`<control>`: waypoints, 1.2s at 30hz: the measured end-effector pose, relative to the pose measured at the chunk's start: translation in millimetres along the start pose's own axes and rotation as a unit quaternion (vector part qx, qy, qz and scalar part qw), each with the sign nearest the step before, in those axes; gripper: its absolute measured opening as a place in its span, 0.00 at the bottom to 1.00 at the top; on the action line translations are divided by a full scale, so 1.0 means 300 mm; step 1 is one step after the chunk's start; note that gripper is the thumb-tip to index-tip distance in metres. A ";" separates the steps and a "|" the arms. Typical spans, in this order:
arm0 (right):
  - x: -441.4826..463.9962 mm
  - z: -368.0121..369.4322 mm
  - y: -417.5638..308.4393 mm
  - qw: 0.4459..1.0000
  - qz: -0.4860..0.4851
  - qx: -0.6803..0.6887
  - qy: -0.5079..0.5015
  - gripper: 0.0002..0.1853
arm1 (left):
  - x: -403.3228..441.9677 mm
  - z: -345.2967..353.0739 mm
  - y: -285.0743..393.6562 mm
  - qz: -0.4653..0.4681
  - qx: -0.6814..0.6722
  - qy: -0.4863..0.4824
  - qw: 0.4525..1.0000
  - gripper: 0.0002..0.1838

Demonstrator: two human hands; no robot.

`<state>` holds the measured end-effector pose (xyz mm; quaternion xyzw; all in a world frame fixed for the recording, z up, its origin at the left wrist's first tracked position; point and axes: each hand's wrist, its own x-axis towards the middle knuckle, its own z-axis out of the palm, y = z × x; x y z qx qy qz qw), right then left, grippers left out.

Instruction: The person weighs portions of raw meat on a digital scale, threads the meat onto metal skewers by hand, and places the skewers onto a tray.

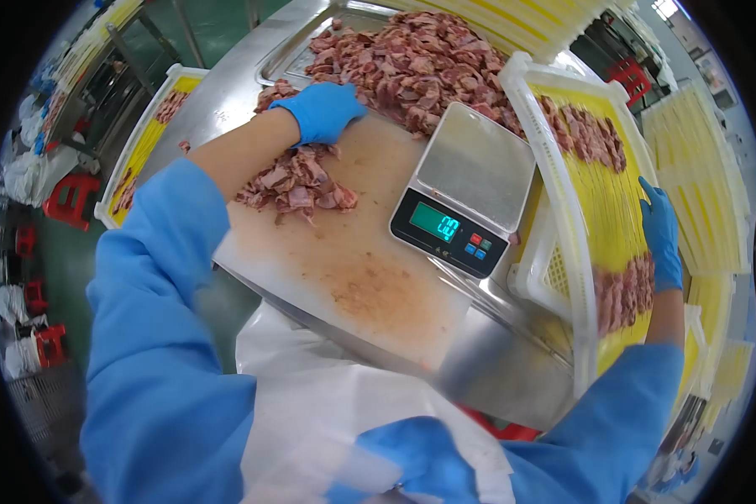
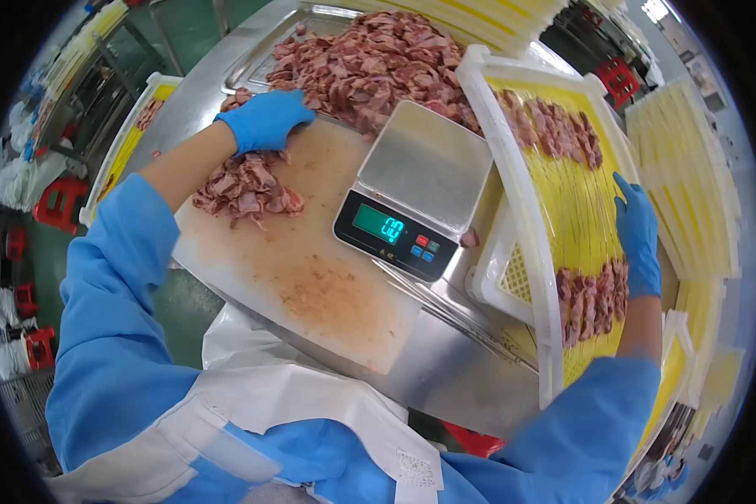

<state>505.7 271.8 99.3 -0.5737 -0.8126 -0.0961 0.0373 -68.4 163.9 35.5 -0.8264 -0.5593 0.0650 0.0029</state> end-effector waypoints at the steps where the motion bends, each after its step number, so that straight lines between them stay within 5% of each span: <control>1: -0.070 -0.056 -0.055 1.000 -0.019 0.014 0.003 0.22 | 0.010 0.013 -0.008 0.014 -0.035 -0.017 0.999 0.12; 4: -0.296 -0.190 -0.191 0.995 -0.041 0.081 0.039 0.22 | 0.069 0.003 -0.092 0.027 -0.164 -0.029 0.986 0.11; 6: -0.421 -0.260 -0.271 0.993 -0.037 0.096 0.055 0.22 | 0.078 -0.145 -0.005 0.001 -0.278 0.088 0.957 0.08; 8: -0.508 -0.292 -0.370 0.991 -0.033 0.110 0.069 0.22 | 0.085 -0.312 0.138 -0.063 -0.518 0.061 0.851 0.09; 11: -0.598 -0.293 -0.523 0.981 -0.063 0.164 0.080 0.22 | 0.174 -0.295 0.298 0.037 -0.565 0.143 0.812 0.09; 13: -0.643 -0.278 -0.604 0.982 -0.085 0.149 0.074 0.22 | 0.250 -0.159 0.341 0.102 -0.450 0.090 0.883 0.10; 15: -0.688 -0.263 -0.626 0.982 -0.077 0.159 0.065 0.21 | 0.237 -0.159 0.361 0.077 -0.492 0.085 0.863 0.08; 17: -0.732 -0.243 -0.628 0.981 -0.069 0.171 0.051 0.21 | 0.232 -0.174 0.355 0.114 -0.727 0.080 0.673 0.07; 19: -0.763 -0.218 -0.630 0.972 -0.025 0.233 0.031 0.20 | 0.187 -0.249 0.355 0.109 -0.693 0.095 0.706 0.06; 21: -0.791 -0.190 -0.646 0.964 -0.005 0.266 0.017 0.19 | 0.160 -0.292 0.351 0.093 -0.619 0.261 0.735 0.05; 22: -0.802 -0.178 -0.656 0.955 0.014 0.297 0.001 0.19 | 0.160 -0.299 0.335 0.060 -0.724 0.230 0.647 0.11; 26: -0.829 -0.130 -0.692 0.951 0.009 0.303 -0.057 0.19 | 0.119 -0.299 0.310 0.042 -0.738 0.243 0.628 0.10; 30: -0.828 -0.024 -0.717 0.956 -0.003 0.292 -0.018 0.21 | 0.090 -0.228 0.320 0.127 -0.693 0.216 0.676 0.08; 32: -0.835 0.011 -0.730 0.955 -0.012 0.298 -0.002 0.21 | 0.106 -0.124 0.351 0.126 -0.434 0.103 0.886 0.11; 36: -0.851 0.031 -0.726 0.955 0.008 0.295 0.009 0.22 | 0.075 -0.075 0.310 0.003 -0.429 0.210 0.878 0.12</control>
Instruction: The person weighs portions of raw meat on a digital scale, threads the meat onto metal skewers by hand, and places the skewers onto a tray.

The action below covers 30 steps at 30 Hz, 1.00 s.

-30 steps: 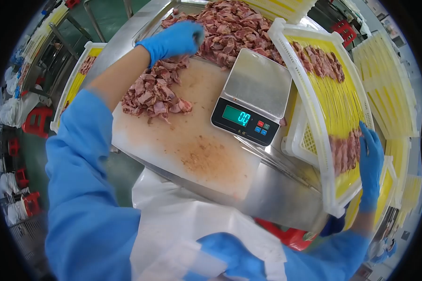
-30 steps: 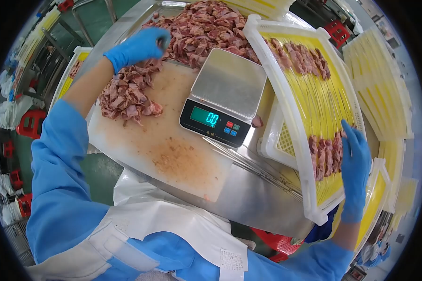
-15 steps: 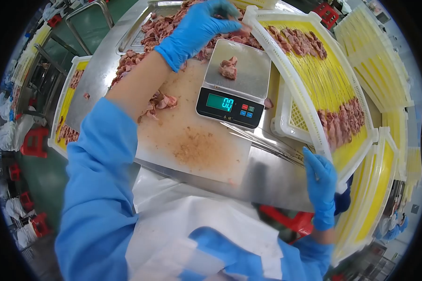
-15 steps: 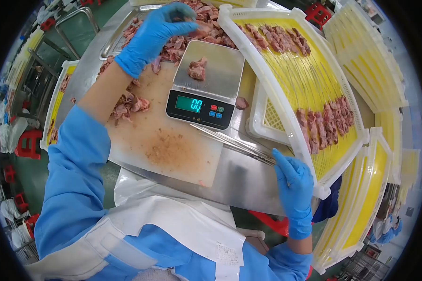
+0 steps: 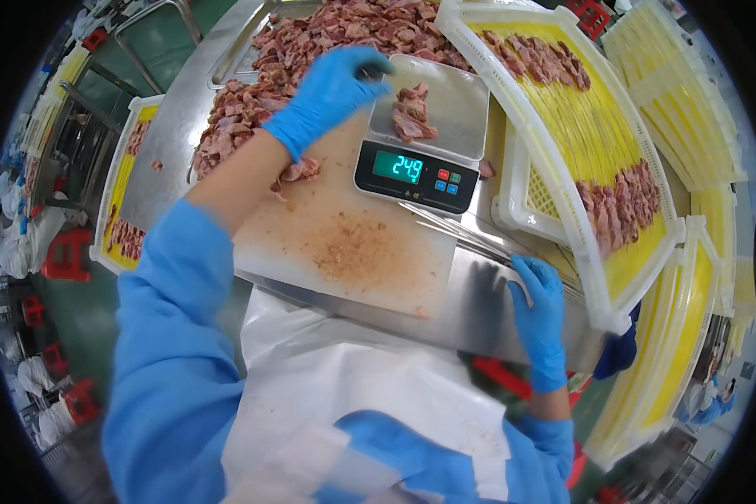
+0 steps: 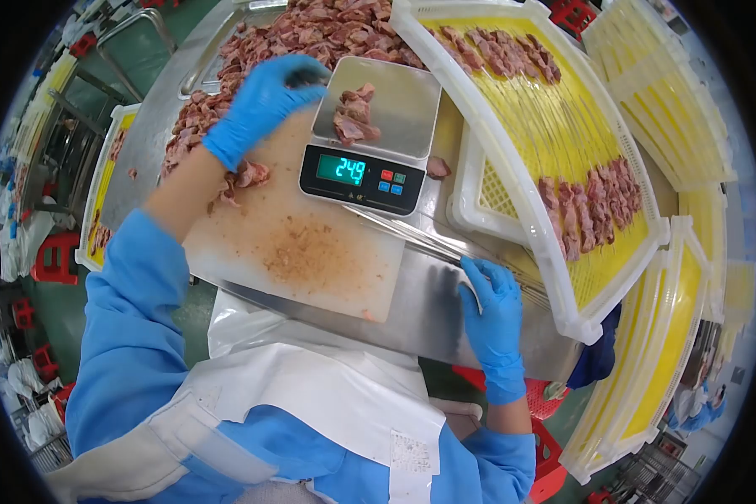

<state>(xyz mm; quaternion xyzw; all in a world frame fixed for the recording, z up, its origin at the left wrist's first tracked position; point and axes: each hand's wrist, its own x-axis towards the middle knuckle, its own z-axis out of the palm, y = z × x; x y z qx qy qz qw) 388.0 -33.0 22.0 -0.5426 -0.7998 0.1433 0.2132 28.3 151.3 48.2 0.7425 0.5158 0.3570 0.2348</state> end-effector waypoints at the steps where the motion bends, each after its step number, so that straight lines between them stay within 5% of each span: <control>1: -0.016 -0.003 0.006 1.000 0.013 -0.008 -0.003 0.23 | -0.005 -0.020 0.005 -0.003 -0.003 -0.004 1.000 0.12; 11: -0.024 0.151 0.119 0.993 0.003 -0.094 0.065 0.21 | 0.052 0.018 0.054 0.099 0.085 -0.021 0.991 0.09; 16: -0.025 0.194 0.141 0.988 0.006 -0.085 0.131 0.16 | 0.114 0.078 0.084 0.118 0.274 -0.192 0.935 0.10; 20: -0.020 0.189 0.135 0.987 0.012 -0.080 0.135 0.16 | 0.129 0.099 0.090 0.098 0.297 -0.201 0.928 0.13; 26: -0.028 0.193 0.133 0.987 0.016 -0.072 0.140 0.16 | 0.098 0.093 0.106 0.045 0.220 -0.204 0.953 0.11; 30: -0.029 0.194 0.133 0.986 0.021 -0.046 0.157 0.14 | 0.108 -0.050 0.087 0.051 -0.149 0.003 0.988 0.12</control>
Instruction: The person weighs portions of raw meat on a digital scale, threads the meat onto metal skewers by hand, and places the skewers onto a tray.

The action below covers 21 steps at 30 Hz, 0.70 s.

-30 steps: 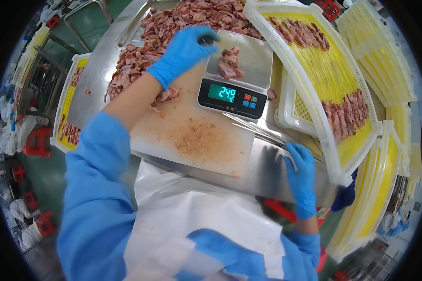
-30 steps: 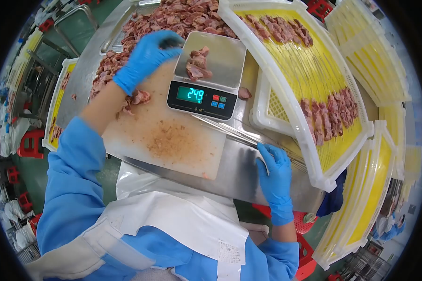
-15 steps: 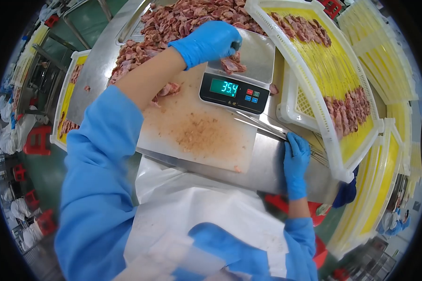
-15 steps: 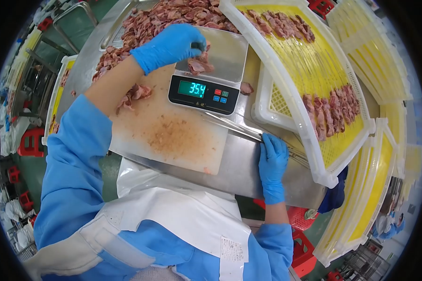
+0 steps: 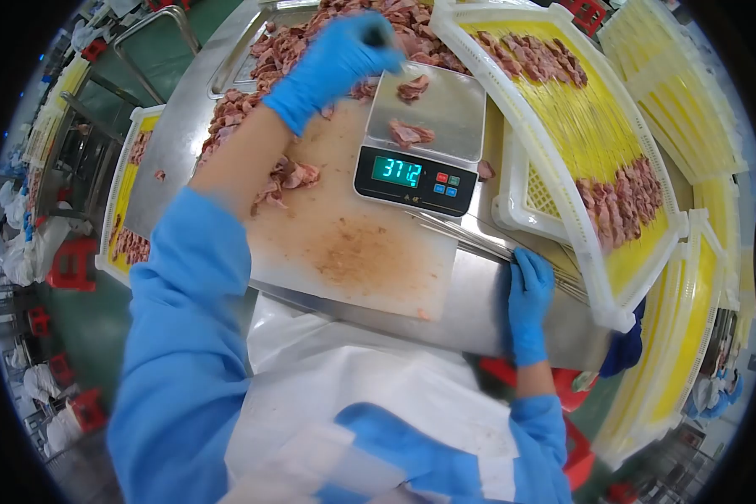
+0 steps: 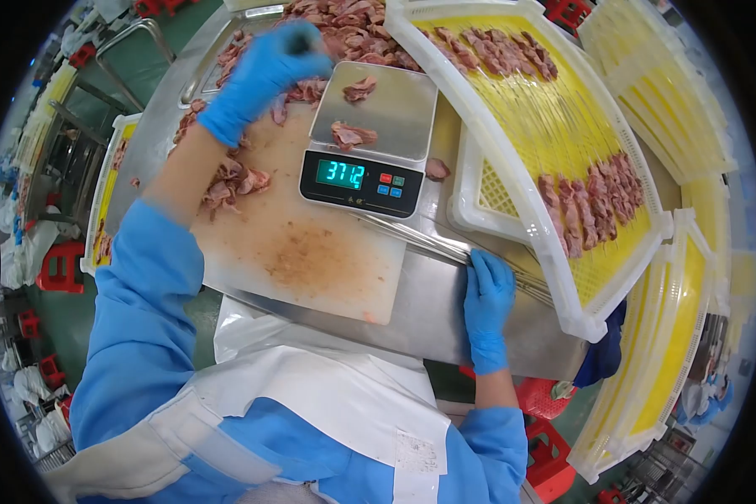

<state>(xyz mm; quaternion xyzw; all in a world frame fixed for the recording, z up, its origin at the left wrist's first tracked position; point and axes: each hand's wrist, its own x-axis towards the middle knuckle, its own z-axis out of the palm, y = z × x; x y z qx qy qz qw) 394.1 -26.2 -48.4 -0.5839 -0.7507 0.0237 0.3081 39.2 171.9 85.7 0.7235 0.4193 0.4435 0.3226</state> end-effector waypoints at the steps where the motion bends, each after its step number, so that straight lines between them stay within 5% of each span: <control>1: -0.001 0.001 0.002 1.000 0.003 0.003 0.007 0.13 | 0.002 -0.087 0.014 0.041 0.013 0.059 0.997 0.12; 3: 0.003 0.000 0.005 1.000 -0.001 0.002 0.003 0.13 | 0.016 -0.199 0.105 0.114 0.014 0.235 0.965 0.09; 6: 0.007 -0.002 -0.004 1.000 0.003 -0.003 -0.006 0.12 | -0.007 -0.293 0.223 0.241 0.104 0.464 0.846 0.10; 7: 0.009 -0.004 -0.006 1.000 0.012 -0.008 -0.011 0.11 | -0.006 -0.374 0.169 0.242 0.104 0.464 0.846 0.10; 9: 0.010 -0.010 -0.018 1.000 0.011 -0.015 -0.008 0.11 | -0.010 -0.531 -0.013 0.177 0.409 0.282 0.849 0.14; 11: 0.011 -0.012 -0.022 1.000 0.008 -0.021 -0.005 0.11 | -0.063 -0.379 -0.082 -0.069 0.558 0.077 0.823 0.15; 15: 0.013 -0.003 -0.012 1.000 -0.004 -0.023 0.003 0.12 | -0.145 -0.088 -0.364 -0.163 0.396 -0.035 0.903 0.17; 19: 0.006 -0.008 -0.012 1.000 -0.002 -0.017 0.002 0.12 | -0.079 -0.007 -0.270 -0.190 0.322 -0.020 0.927 0.16; 21: 0.012 -0.003 -0.007 1.000 0.000 -0.025 0.006 0.12 | -0.048 0.022 -0.102 -0.011 0.113 0.109 0.988 0.17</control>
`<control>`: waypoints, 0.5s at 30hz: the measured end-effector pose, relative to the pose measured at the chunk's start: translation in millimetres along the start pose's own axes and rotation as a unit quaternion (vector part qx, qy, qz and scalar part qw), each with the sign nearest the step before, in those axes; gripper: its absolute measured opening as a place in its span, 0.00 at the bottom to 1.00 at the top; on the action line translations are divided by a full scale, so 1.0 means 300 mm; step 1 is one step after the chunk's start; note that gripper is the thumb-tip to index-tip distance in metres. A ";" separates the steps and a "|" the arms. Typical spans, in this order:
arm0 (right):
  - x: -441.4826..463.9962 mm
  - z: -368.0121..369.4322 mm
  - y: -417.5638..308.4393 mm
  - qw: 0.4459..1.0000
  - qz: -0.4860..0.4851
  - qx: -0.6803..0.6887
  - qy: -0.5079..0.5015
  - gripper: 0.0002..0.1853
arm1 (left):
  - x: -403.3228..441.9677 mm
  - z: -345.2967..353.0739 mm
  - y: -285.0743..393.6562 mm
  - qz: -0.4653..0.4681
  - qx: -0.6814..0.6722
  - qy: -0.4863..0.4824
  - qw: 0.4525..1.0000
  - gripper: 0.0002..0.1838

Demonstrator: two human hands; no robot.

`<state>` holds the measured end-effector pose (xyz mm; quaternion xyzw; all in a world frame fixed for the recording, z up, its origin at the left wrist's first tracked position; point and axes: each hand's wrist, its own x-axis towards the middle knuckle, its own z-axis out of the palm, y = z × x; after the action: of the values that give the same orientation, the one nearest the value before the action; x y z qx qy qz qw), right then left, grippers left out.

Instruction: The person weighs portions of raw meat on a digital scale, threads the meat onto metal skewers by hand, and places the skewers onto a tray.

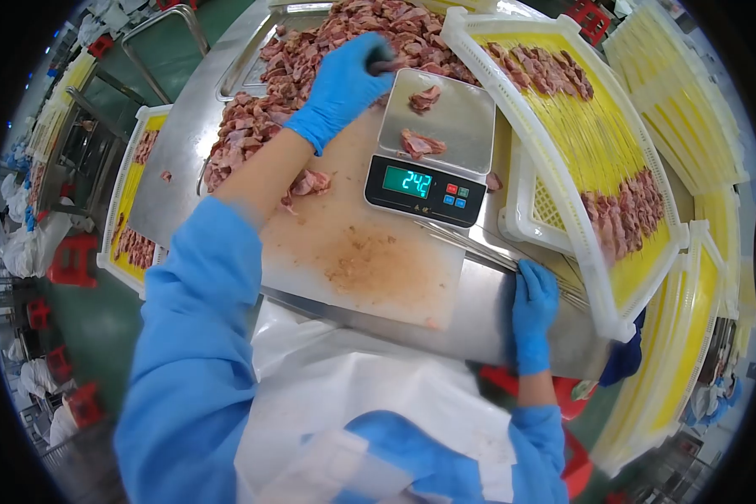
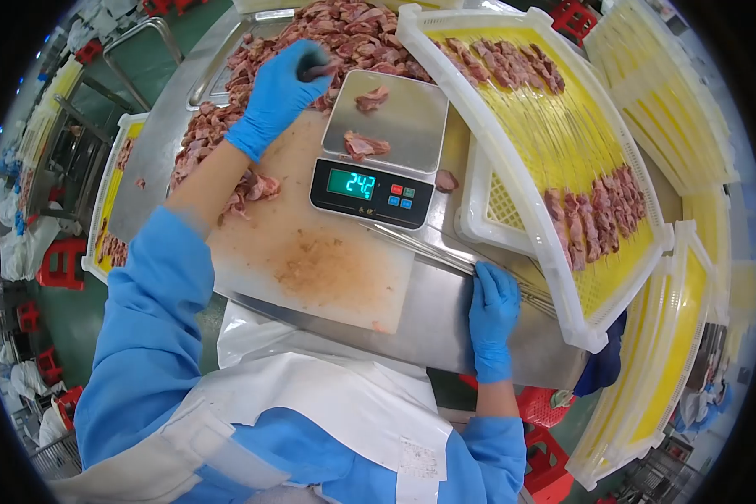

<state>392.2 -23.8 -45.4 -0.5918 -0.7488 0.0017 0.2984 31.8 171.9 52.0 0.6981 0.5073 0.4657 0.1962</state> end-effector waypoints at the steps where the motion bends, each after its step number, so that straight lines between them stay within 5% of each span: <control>1: -0.009 0.000 -0.004 1.000 0.001 -0.003 -0.002 0.12 | -0.006 0.019 0.000 -0.004 -0.002 -0.002 1.000 0.17; 3: -0.011 -0.006 -0.012 1.000 0.003 0.000 0.002 0.12 | -0.019 0.034 -0.009 0.062 0.094 -0.249 0.962 0.18; 8: -0.045 0.009 0.022 0.997 -0.006 0.054 0.056 0.13 | 0.029 -0.040 -0.014 0.004 0.027 -0.174 0.984 0.20; 15: -0.035 -0.018 -0.002 0.996 -0.014 0.049 0.078 0.13 | 0.025 0.102 0.034 0.015 0.249 -0.132 0.959 0.36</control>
<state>395.4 -35.1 -45.4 -0.5644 -0.7303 -0.0121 0.3847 63.6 180.5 47.9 0.7876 0.5662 0.2313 0.0747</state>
